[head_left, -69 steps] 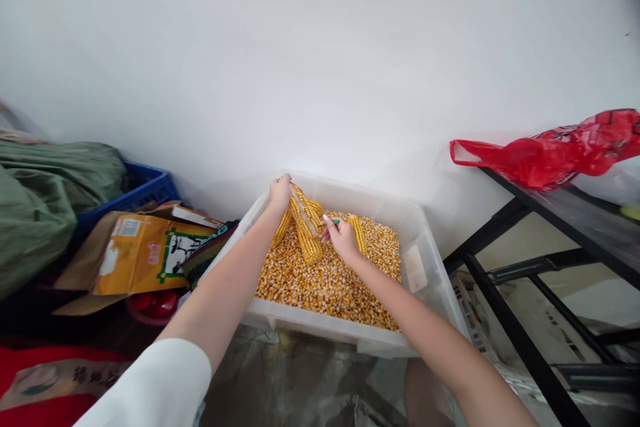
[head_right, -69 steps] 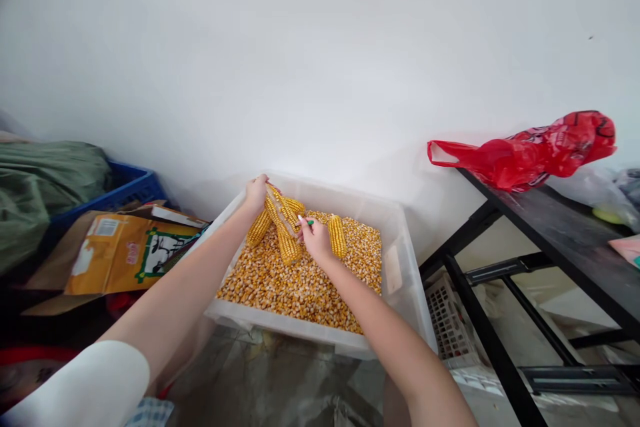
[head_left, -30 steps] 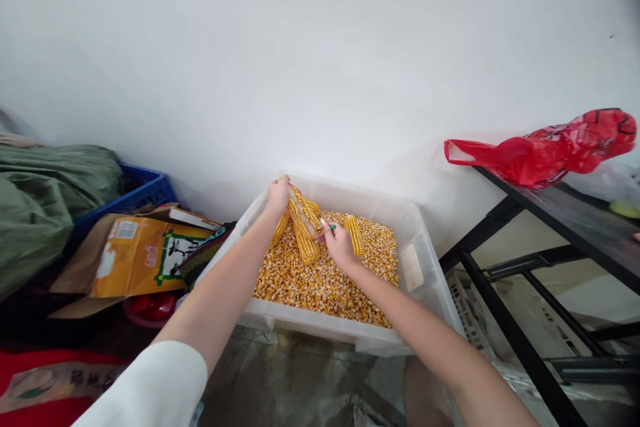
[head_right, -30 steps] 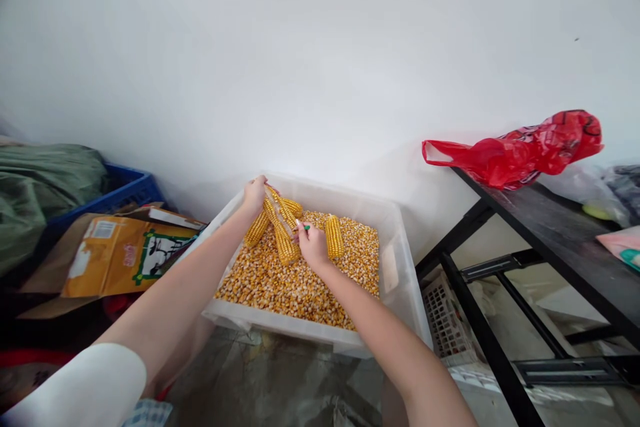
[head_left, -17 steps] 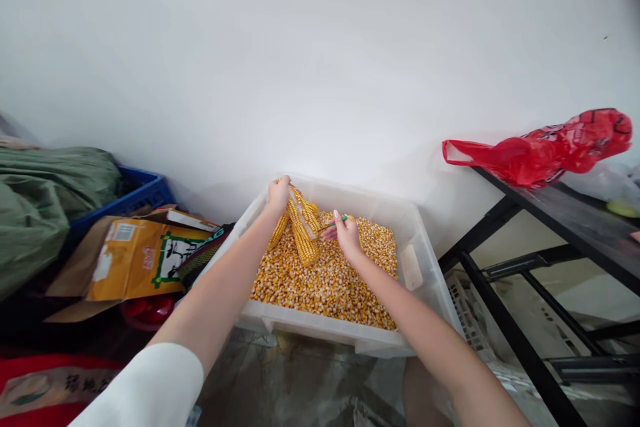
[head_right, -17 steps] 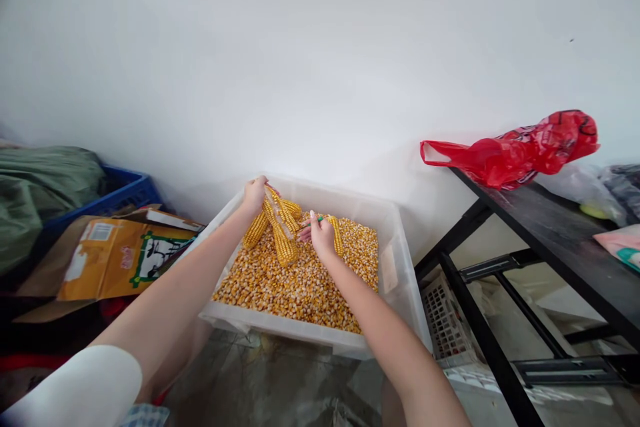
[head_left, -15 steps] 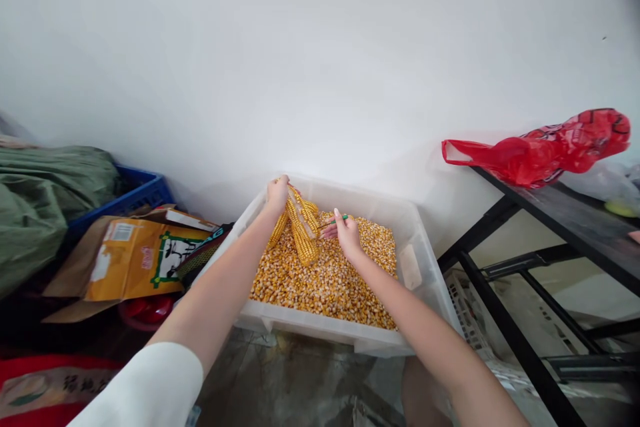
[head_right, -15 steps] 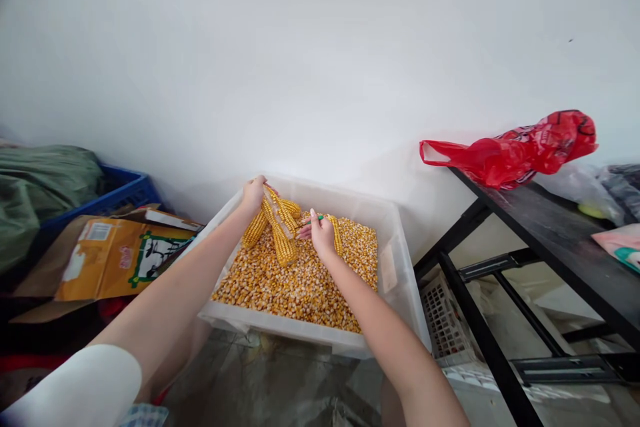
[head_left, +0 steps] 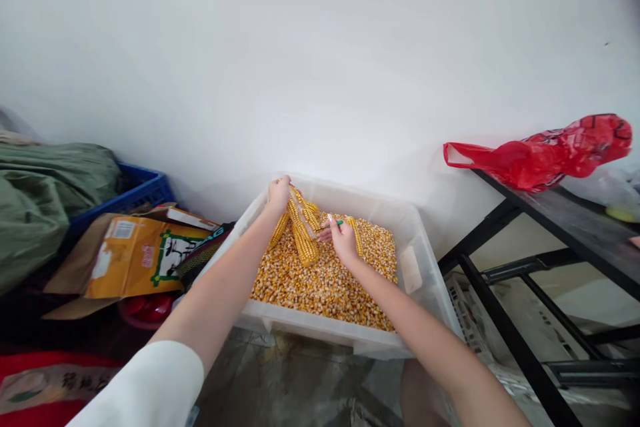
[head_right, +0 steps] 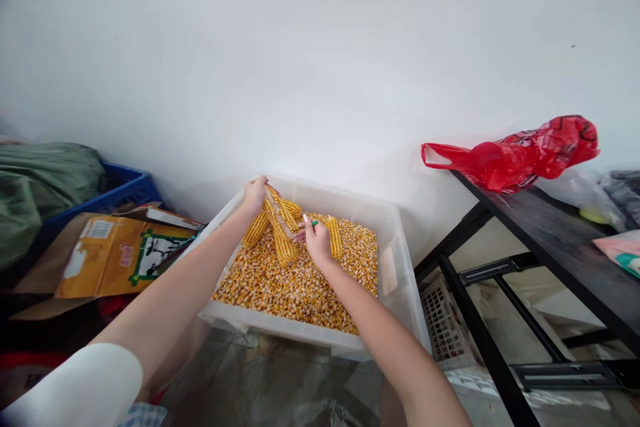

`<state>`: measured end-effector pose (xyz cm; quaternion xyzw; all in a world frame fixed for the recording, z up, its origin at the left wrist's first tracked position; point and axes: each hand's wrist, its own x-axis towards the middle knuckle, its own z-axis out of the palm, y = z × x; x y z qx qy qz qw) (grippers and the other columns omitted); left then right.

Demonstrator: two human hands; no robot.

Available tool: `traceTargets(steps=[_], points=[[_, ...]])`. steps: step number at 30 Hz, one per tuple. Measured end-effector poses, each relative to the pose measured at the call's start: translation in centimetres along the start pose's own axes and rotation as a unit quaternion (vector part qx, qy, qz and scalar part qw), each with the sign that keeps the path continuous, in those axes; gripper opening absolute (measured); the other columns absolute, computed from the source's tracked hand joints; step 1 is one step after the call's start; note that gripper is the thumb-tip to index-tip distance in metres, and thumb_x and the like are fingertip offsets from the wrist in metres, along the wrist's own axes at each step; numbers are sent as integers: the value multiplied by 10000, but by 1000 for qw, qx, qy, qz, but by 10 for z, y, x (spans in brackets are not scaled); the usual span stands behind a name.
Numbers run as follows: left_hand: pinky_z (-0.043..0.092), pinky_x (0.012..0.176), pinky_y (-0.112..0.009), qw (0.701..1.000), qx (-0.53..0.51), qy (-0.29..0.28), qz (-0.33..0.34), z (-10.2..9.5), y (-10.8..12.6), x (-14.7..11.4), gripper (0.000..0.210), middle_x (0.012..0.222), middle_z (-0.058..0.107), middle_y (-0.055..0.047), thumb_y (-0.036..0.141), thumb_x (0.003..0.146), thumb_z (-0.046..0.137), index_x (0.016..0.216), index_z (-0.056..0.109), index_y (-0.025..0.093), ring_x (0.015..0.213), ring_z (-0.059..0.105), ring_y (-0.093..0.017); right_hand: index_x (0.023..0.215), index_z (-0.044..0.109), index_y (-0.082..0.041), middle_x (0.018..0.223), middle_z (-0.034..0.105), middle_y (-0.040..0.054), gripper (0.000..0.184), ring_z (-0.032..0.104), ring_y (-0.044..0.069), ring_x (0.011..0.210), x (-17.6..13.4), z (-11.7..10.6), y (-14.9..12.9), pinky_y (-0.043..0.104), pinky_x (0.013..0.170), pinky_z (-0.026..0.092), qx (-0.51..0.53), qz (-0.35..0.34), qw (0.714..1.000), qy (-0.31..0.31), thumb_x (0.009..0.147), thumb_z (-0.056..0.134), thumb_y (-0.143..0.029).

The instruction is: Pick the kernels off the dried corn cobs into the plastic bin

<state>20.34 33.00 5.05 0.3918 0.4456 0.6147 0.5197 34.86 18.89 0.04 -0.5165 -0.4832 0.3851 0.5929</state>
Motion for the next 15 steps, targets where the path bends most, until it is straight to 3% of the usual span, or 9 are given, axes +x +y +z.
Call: traceTargets(steps=[6, 11, 15], points=[[430, 458, -303, 1000, -9, 11, 5, -2, 0, -1, 115, 419, 532, -40, 284, 657, 449, 636, 469, 173, 439, 565, -223, 834, 576, -191, 660, 652, 34, 407, 639, 178, 581, -7, 5, 7, 300, 580, 532, -56, -49, 997, -22, 790, 453, -576], [411, 433, -291, 1000, -5, 6, -4, -3, 2, -1, 126, 406, 525, -39, 292, 650, 446, 629, 469, 170, 423, 555, -220, 759, 536, -201, 631, 666, 53, 405, 650, 203, 576, -1, 4, 4, 323, 570, 540, 59, 64, 996, 9, 782, 443, -595], [405, 422, -300, 999, -7, -34, 1, 1, 4, -4, 125, 424, 538, -53, 294, 647, 458, 617, 475, 174, 427, 557, -228, 731, 546, -199, 697, 689, 88, 408, 672, 212, 670, 1, -1, 0, 342, 646, 550, 108, 143, 983, -30, 821, 408, -573]])
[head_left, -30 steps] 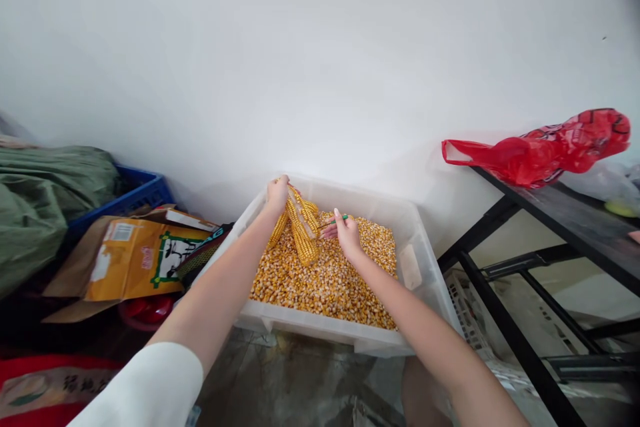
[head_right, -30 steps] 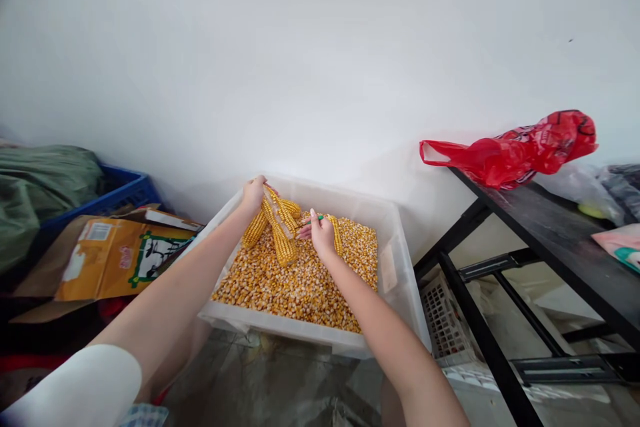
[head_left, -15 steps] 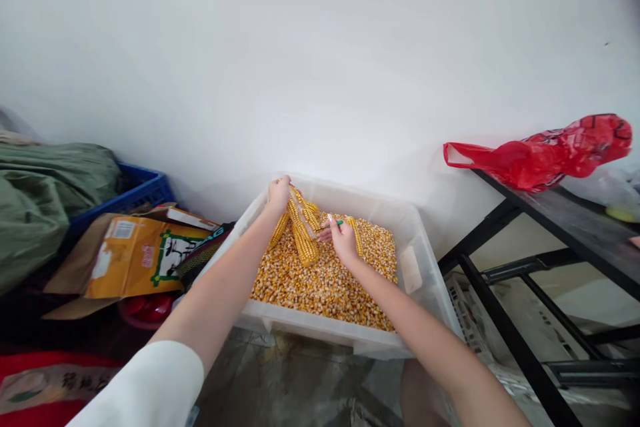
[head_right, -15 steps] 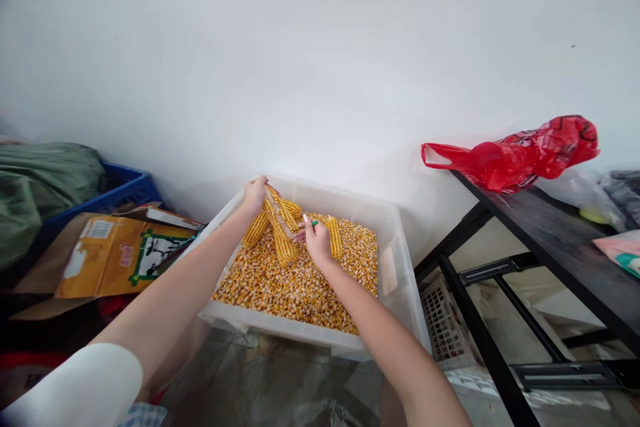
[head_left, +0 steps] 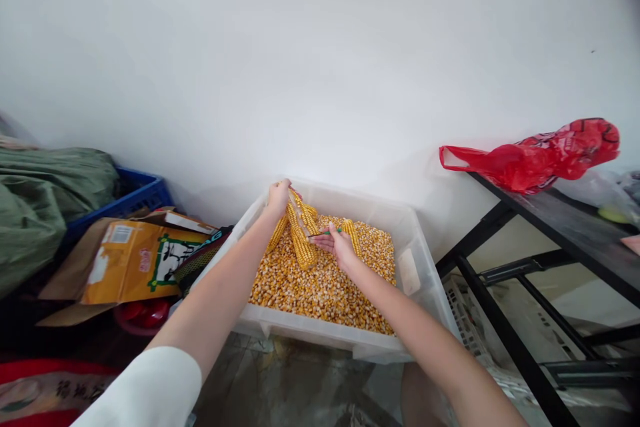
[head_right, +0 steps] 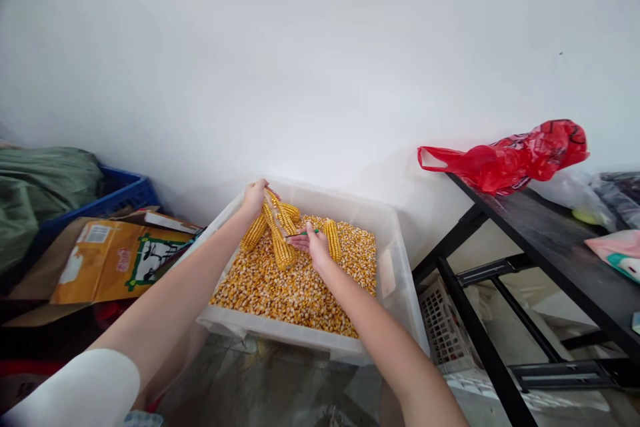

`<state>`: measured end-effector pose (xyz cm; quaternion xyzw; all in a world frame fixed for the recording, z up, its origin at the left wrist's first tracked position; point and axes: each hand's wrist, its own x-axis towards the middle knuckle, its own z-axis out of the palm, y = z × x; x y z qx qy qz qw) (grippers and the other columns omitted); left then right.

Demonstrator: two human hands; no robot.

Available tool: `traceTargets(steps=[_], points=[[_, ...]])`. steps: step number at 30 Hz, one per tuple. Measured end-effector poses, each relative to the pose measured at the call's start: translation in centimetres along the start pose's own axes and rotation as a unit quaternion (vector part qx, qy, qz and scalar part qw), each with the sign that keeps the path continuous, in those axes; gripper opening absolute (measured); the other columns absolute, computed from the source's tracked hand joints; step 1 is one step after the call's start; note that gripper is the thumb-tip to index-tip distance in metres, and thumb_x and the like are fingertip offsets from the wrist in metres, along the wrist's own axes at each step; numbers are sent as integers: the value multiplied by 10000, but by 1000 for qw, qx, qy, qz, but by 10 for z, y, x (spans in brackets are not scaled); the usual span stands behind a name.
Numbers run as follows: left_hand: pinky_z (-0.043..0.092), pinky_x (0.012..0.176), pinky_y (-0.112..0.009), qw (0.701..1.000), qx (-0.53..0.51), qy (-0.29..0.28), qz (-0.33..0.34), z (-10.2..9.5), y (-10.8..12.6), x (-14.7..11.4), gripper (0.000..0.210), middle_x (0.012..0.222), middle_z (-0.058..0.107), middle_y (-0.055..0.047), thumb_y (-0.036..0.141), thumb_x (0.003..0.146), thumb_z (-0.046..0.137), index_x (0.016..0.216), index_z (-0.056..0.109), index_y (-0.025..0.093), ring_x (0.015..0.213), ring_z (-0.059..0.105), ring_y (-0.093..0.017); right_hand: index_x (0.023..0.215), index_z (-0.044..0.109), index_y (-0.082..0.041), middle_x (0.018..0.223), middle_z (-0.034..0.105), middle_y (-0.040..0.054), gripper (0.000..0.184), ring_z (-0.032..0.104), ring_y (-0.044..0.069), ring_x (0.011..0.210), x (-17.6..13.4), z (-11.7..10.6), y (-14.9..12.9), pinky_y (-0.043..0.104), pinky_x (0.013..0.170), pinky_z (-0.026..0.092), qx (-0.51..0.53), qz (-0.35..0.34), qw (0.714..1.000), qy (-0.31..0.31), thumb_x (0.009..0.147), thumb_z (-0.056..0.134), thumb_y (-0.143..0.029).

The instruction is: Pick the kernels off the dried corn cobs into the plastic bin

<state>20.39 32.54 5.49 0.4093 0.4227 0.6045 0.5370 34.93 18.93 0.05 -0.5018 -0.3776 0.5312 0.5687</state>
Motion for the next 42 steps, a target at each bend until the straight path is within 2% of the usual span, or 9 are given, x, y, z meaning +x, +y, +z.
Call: traceTargets(steps=[2, 8, 13, 20, 23, 26, 31, 38, 42], points=[[414, 432, -309, 1000, 2, -8, 0, 2, 0, -1, 122, 430, 541, -54, 296, 648, 467, 615, 479, 180, 445, 566, -235, 719, 549, -199, 667, 684, 80, 425, 666, 207, 623, 0, 0, -3, 338, 612, 548, -17, -1, 1000, -1, 819, 402, -585], [416, 432, -315, 1000, -12, 4, -6, -1, 0, 0, 108, 419, 535, -51, 285, 648, 457, 617, 470, 183, 448, 570, -241, 749, 542, -187, 619, 671, 53, 456, 643, 191, 538, 1, 1, -16, 289, 506, 515, -46, -96, 994, 40, 782, 410, -622], [415, 442, -296, 1000, -11, 13, -13, -3, -1, 2, 112, 407, 527, -44, 280, 656, 447, 626, 468, 175, 435, 560, -219, 760, 550, -172, 613, 667, 57, 443, 640, 179, 532, 1, 1, -14, 277, 516, 521, -63, -108, 992, 16, 772, 443, -602], [427, 458, -305, 1000, -8, 25, -13, -4, -3, 3, 122, 434, 548, -58, 291, 657, 450, 638, 476, 173, 469, 578, -234, 801, 579, -188, 674, 669, 44, 385, 648, 180, 615, -4, 9, -1, 305, 609, 544, -126, -187, 974, 0, 787, 473, -557], [421, 446, -307, 1000, -6, 28, -13, -4, -3, 2, 120, 426, 544, -59, 288, 656, 450, 627, 472, 175, 462, 576, -239, 779, 566, -193, 633, 660, 37, 377, 643, 189, 585, -1, 8, 0, 314, 585, 542, -98, -165, 981, 14, 784, 472, -558], [416, 434, -313, 1000, -9, 17, -13, -3, -1, 0, 119, 419, 539, -63, 285, 651, 452, 611, 469, 175, 442, 566, -241, 768, 552, -199, 632, 669, 41, 369, 650, 200, 586, 2, 4, -2, 322, 580, 542, -43, -102, 994, 23, 794, 455, -553], [414, 422, -310, 1000, 5, -22, 1, 2, 4, -4, 117, 427, 550, -67, 284, 646, 462, 602, 479, 177, 426, 553, -228, 748, 563, -200, 697, 693, 71, 381, 671, 218, 674, 0, 2, -4, 340, 622, 547, -5, -14, 1000, -10, 819, 431, -550], [404, 416, -294, 1000, -12, -2, -10, 0, 4, -3, 106, 408, 527, -41, 276, 647, 453, 597, 467, 184, 404, 540, -209, 727, 535, -196, 566, 650, 33, 417, 621, 188, 493, 2, 3, -11, 295, 488, 508, -45, -106, 993, 37, 770, 454, -603], [403, 423, -291, 1000, -9, 4, -21, -1, 5, -2, 112, 393, 511, -32, 276, 654, 440, 607, 468, 179, 387, 525, -200, 760, 544, -181, 559, 635, 29, 437, 611, 177, 487, 3, 2, -8, 289, 500, 512, -101, -146, 984, 25, 766, 451, -608]])
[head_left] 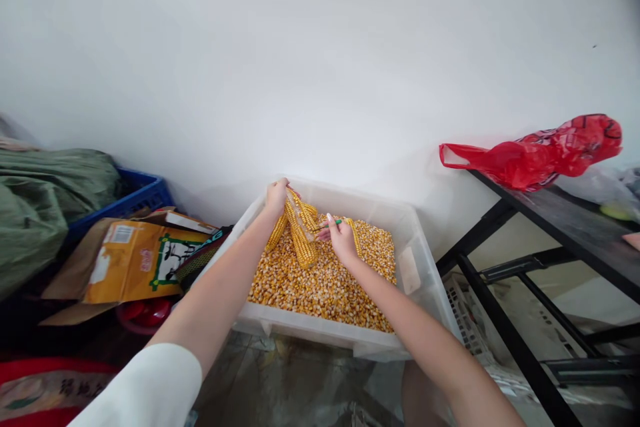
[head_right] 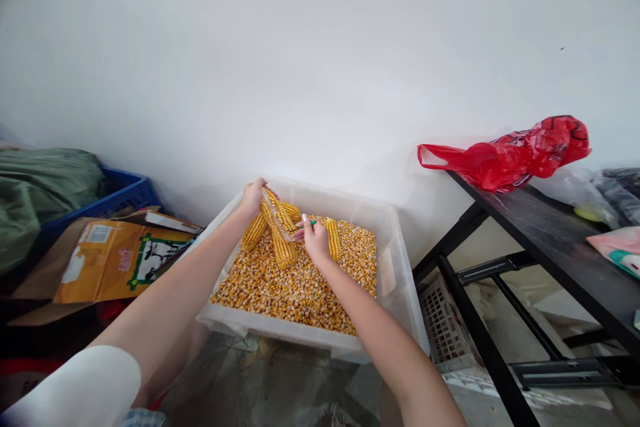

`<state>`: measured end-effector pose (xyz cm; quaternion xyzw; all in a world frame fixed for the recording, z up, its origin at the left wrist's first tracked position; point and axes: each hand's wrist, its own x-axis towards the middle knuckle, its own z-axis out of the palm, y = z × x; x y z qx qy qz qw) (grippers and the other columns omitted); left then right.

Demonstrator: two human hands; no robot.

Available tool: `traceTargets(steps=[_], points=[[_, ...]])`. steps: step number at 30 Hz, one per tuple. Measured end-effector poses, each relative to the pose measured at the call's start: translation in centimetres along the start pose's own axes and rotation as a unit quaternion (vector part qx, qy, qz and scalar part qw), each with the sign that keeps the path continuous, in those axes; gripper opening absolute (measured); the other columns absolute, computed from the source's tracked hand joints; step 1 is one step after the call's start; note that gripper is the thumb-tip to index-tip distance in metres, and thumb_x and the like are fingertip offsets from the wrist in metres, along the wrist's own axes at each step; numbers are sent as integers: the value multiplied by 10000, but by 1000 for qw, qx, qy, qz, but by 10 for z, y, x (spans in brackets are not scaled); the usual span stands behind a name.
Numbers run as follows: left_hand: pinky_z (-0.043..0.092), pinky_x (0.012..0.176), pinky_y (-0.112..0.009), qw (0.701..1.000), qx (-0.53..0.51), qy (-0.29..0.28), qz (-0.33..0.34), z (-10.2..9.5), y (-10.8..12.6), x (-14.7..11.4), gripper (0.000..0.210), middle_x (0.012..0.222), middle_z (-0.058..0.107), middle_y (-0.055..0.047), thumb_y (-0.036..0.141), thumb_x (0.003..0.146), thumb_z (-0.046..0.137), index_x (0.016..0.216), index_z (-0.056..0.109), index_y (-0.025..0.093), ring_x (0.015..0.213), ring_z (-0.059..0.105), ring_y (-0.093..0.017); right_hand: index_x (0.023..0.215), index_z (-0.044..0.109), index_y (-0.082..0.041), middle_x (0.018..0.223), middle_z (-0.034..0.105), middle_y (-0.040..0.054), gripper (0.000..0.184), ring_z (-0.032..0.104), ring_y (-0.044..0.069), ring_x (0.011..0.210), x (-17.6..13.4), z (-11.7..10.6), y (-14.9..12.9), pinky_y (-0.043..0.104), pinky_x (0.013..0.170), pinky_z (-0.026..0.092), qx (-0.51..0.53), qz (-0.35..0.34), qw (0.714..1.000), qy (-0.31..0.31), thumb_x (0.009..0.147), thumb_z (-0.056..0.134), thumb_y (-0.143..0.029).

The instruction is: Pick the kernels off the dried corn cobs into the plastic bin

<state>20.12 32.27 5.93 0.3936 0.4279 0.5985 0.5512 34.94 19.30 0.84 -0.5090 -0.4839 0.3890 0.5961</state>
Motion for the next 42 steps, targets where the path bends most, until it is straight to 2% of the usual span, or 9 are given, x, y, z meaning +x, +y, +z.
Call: traceTargets(steps=[4, 7, 14, 18, 24, 27, 35, 38, 42], points=[[390, 421, -272, 1000, 8, 5, -2, 0, 2, -2, 112, 372, 493, -20, 270, 656, 434, 609, 463, 174, 367, 507, -184, 793, 569, -172, 604, 639, 35, 415, 620, 170, 531, -6, 2, 5, 287, 544, 521, -63, -55, 996, -18, 798, 450, -569], [391, 429, -264, 1000, 10, 4, -1, 0, 1, -2, 119, 370, 491, -17, 278, 658, 428, 617, 461, 170, 370, 505, -176, 798, 572, -173, 635, 645, 40, 391, 627, 172, 565, -9, 5, 7, 295, 580, 526, -60, -63, 996, -16, 807, 455, -547], [399, 430, -278, 1000, 8, -8, 5, 1, 0, 0, 116, 399, 511, -26, 279, 651, 439, 616, 463, 171, 391, 520, -189, 766, 542, -182, 645, 663, 56, 347, 649, 209, 602, -8, 5, 4, 338, 606, 522, 106, 98, 990, 13, 804, 470, -520], [401, 431, -294, 999, 29, -38, 6, 4, 4, -4, 126, 414, 530, -45, 279, 660, 443, 595, 472, 175, 395, 526, -203, 737, 559, -184, 650, 667, 68, 359, 647, 206, 606, -9, 4, -3, 334, 585, 509, 119, 154, 981, 8, 840, 426, -501], [412, 444, -280, 998, 20, -53, 1, 4, 10, -8, 123, 406, 517, -31, 270, 665, 448, 578, 463, 183, 398, 528, -185, 725, 588, -157, 559, 625, 34, 403, 571, 143, 466, -7, 6, -16, 252, 471, 442, 103, 65, 992, 29, 771, 502, -548], [411, 435, -276, 999, 21, -50, -2, 3, 11, -8, 124, 400, 518, -29, 273, 654, 446, 574, 461, 180, 394, 525, -183, 753, 610, -142, 563, 621, 27, 414, 555, 121, 462, -5, 3, -20, 224, 458, 420, 90, 39, 995, 9, 741, 536, -549], [404, 426, -283, 996, 53, -62, 36, 3, 18, -9, 146, 412, 540, -51, 298, 641, 458, 564, 474, 176, 394, 529, -197, 807, 659, -146, 634, 660, 30, 340, 604, 154, 575, -3, -9, -28, 277, 586, 488, 7, 35, 996, -87, 655, 653, -450], [400, 414, -290, 993, 61, -80, 59, 4, 17, -10, 151, 413, 543, -51, 299, 638, 466, 548, 470, 177, 381, 522, -202, 831, 661, -149, 675, 678, 46, 344, 632, 185, 631, -5, -4, -33, 314, 631, 506, 14, 31, 996, -79, 654, 654, -443], [409, 433, -278, 990, 73, -94, 73, 8, 16, -13, 183, 425, 550, -47, 321, 654, 464, 542, 478, 177, 398, 531, -190, 914, 655, -160, 813, 695, 63, 345, 649, 200, 778, -7, 5, -37, 312, 699, 505, 22, -19, 998, -57, 721, 597, -440]])
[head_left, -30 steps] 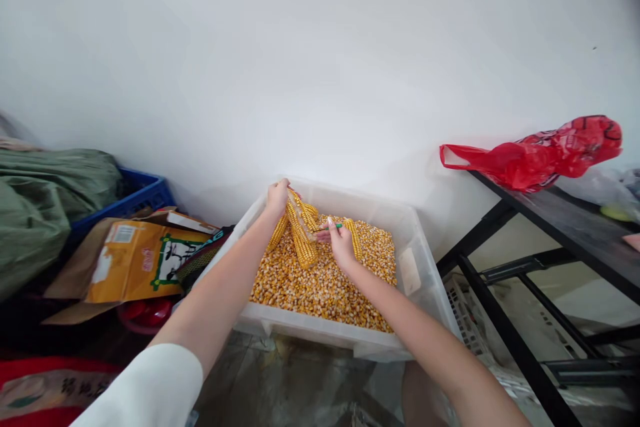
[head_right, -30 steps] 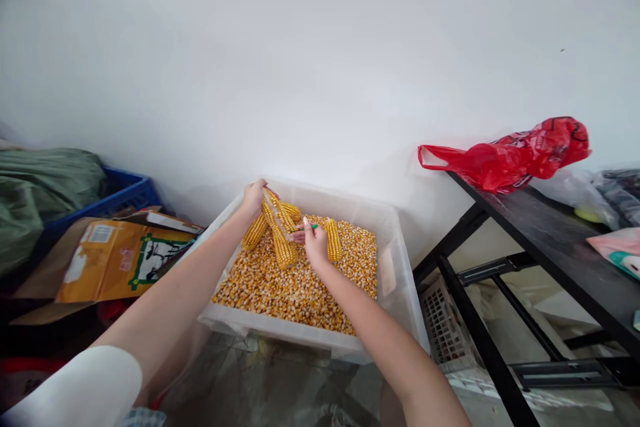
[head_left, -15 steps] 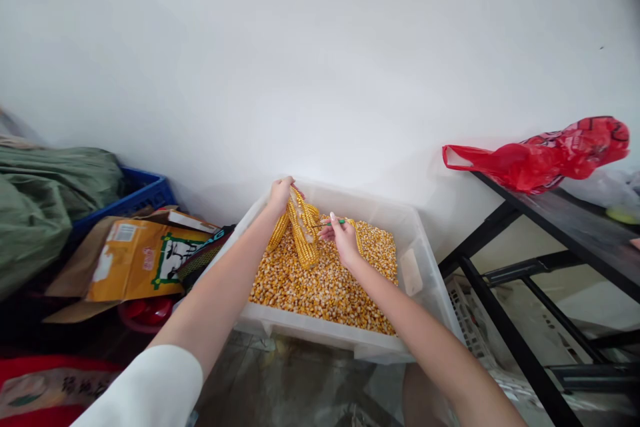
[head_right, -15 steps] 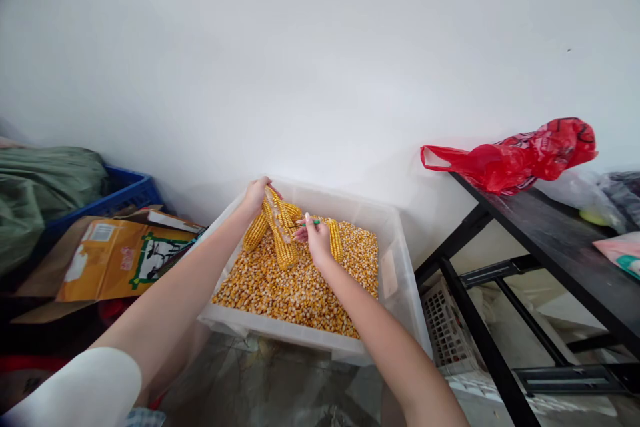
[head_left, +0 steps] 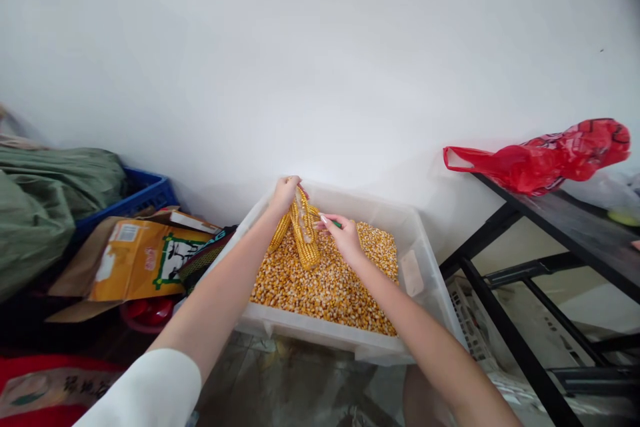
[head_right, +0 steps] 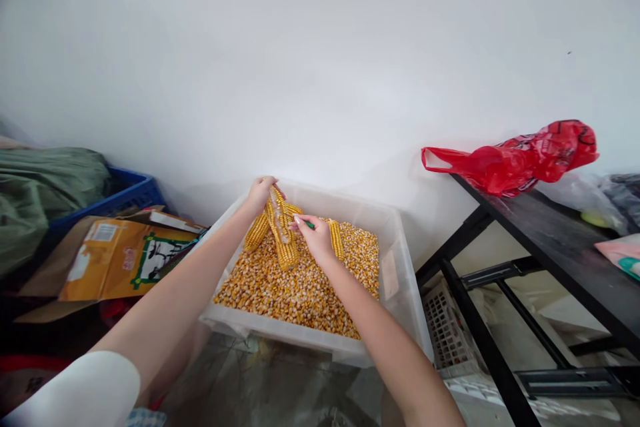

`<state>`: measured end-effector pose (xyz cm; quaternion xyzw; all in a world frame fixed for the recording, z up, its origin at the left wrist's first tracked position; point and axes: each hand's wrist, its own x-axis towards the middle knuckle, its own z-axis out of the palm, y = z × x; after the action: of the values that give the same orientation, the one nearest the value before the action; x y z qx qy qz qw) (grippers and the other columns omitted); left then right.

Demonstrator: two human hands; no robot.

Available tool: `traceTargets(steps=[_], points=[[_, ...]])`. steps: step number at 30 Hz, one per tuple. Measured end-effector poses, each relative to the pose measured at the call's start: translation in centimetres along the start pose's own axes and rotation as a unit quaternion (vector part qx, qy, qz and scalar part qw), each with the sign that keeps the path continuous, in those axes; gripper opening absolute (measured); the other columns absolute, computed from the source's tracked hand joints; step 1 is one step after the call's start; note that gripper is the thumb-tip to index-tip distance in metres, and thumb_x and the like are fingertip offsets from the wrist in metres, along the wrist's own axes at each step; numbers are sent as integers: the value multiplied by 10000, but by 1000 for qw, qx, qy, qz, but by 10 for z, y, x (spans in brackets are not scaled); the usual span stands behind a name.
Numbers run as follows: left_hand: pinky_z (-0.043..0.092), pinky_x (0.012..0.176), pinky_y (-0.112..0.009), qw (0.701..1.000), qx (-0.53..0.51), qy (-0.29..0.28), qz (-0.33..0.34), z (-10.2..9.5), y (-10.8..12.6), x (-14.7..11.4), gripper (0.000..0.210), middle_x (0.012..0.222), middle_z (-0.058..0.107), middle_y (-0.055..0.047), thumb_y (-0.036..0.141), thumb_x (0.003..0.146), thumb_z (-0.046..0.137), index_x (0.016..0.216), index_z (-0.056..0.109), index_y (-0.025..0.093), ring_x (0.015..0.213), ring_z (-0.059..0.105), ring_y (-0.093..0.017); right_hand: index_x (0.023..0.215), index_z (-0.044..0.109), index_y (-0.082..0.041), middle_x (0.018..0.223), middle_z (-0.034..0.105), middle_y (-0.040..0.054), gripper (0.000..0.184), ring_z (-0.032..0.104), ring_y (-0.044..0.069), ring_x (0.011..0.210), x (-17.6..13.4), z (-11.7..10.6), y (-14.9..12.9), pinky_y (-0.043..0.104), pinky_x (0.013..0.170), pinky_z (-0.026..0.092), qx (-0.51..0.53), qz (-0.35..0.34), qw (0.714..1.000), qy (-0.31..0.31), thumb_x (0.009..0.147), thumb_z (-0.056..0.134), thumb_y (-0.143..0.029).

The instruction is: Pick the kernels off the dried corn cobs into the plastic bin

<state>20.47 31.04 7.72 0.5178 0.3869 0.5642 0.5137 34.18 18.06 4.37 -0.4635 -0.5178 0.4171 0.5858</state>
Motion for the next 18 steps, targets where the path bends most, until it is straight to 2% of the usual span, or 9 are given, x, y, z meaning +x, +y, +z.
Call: traceTargets(steps=[2, 4, 7, 9, 13, 18], points=[[408, 445, -265, 1000, 14, -17, -1, 2, 2, -2, 199, 430, 554, -46, 331, 661, 466, 540, 488, 174, 406, 532, -178, 965, 640, -175, 885, 690, 61, 339, 642, 197, 829, 0, 2, 2, 300, 707, 500, -26, -19, 999, 4, 757, 561, -431], [404, 451, -260, 998, 32, -47, 2, 5, 5, -5, 217, 437, 560, -50, 339, 669, 471, 536, 500, 170, 409, 530, -173, 986, 634, -188, 845, 688, 50, 313, 639, 187, 783, 0, 2, 6, 292, 691, 486, -119, -32, 992, -3, 797, 521, -410], [401, 458, -265, 994, 47, -94, 3, 7, 11, -10, 250, 452, 570, -58, 354, 686, 476, 527, 512, 166, 421, 534, -177, 956, 639, -189, 763, 670, 54, 287, 608, 184, 700, -1, -4, 10, 287, 679, 438, -324, -77, 943, -21, 861, 440, -373], [403, 469, -266, 992, 48, -113, -3, 9, 14, -13, 262, 462, 573, -58, 358, 693, 482, 521, 518, 164, 434, 539, -178, 960, 622, -184, 805, 659, 72, 309, 588, 189, 726, -1, -8, 8, 279, 681, 403, -410, -115, 905, -12, 898, 371, -354], [409, 495, -265, 991, 49, -123, -9, 12, 17, -18, 269, 474, 577, -52, 359, 698, 501, 515, 527, 163, 454, 546, -175, 975, 586, -182, 828, 641, 81, 338, 564, 190, 739, -1, -10, 4, 262, 660, 358, -459, -127, 880, 13, 930, 290, -339], [392, 480, -255, 988, 68, -135, 22, 16, 17, -20, 290, 459, 570, -55, 365, 709, 485, 503, 520, 165, 445, 537, -169, 1002, 546, -203, 775, 634, 57, 314, 565, 181, 686, -2, 0, 9, 252, 590, 315, -493, -96, 863, -45, 936, 277, -349]])
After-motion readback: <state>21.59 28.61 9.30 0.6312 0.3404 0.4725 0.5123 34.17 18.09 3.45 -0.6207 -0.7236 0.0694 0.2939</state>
